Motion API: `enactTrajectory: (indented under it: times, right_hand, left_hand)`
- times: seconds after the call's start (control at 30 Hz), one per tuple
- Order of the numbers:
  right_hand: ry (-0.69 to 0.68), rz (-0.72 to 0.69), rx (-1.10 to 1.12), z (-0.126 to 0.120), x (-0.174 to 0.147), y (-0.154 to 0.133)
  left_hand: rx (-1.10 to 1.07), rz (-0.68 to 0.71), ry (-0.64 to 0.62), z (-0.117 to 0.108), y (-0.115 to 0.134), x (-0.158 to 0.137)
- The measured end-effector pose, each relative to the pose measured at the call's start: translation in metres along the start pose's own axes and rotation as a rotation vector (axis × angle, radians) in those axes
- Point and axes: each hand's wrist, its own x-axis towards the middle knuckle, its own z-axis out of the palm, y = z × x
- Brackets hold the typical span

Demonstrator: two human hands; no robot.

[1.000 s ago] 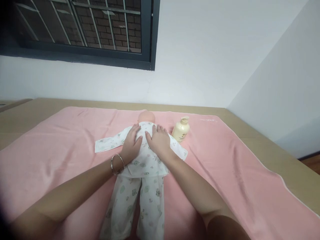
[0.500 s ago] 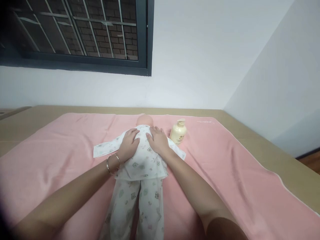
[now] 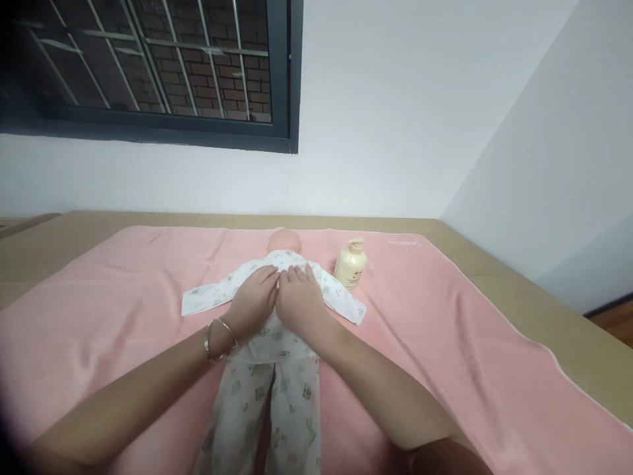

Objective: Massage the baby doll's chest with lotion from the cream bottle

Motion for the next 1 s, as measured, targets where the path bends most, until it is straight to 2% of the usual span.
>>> enactTrajectory:
  times: [0.1, 0.23, 0.37, 0.47, 0.53, 0.6, 0.67, 0.73, 0.83, 1.0]
  right_hand:
    - [-0.002, -0.028, 0.146, 0.004, 0.005, 0.003]
    - [0.004, 0.057, 0.346, 0.018, 0.022, 0.028]
    - [-0.024, 0.204, 0.339, 0.03, 0.031, 0.049]
    - [-0.04, 0.257, 0.249, 0.028, 0.03, 0.047]
    - [-0.034, 0.235, 0.163, 0.021, 0.025, 0.037]
    - [-0.034, 0.155, 0.106, 0.011, 0.018, 0.023]
    - [-0.053, 0.057, 0.096, 0.002, 0.01, 0.008]
    - [-0.072, 0.005, 0.127, -0.004, 0.005, -0.001]
    - [-0.04, 0.01, 0.231, -0.002, 0.007, 0.0]
    - [0.016, 0.143, 0.352, 0.017, 0.023, 0.025]
  left_hand:
    - [-0.053, -0.045, -0.022, 0.0, -0.006, 0.004]
    - [-0.126, -0.211, -0.104, 0.005, -0.026, 0.01]
    - [-0.202, -0.348, -0.167, 0.013, -0.039, 0.01]
    - [-0.168, -0.423, -0.174, 0.016, -0.034, 0.006]
    - [-0.114, -0.381, -0.157, 0.013, -0.024, 0.003]
    - [-0.065, -0.264, -0.106, 0.007, -0.013, 0.002]
    - [-0.063, -0.148, -0.047, 0.001, -0.004, 0.003]
    - [-0.115, -0.097, -0.008, -0.002, -0.001, 0.005]
    - [-0.204, -0.132, 0.028, 0.002, -0.008, 0.009]
    - [-0.212, -0.278, 0.038, 0.019, -0.022, 0.008]
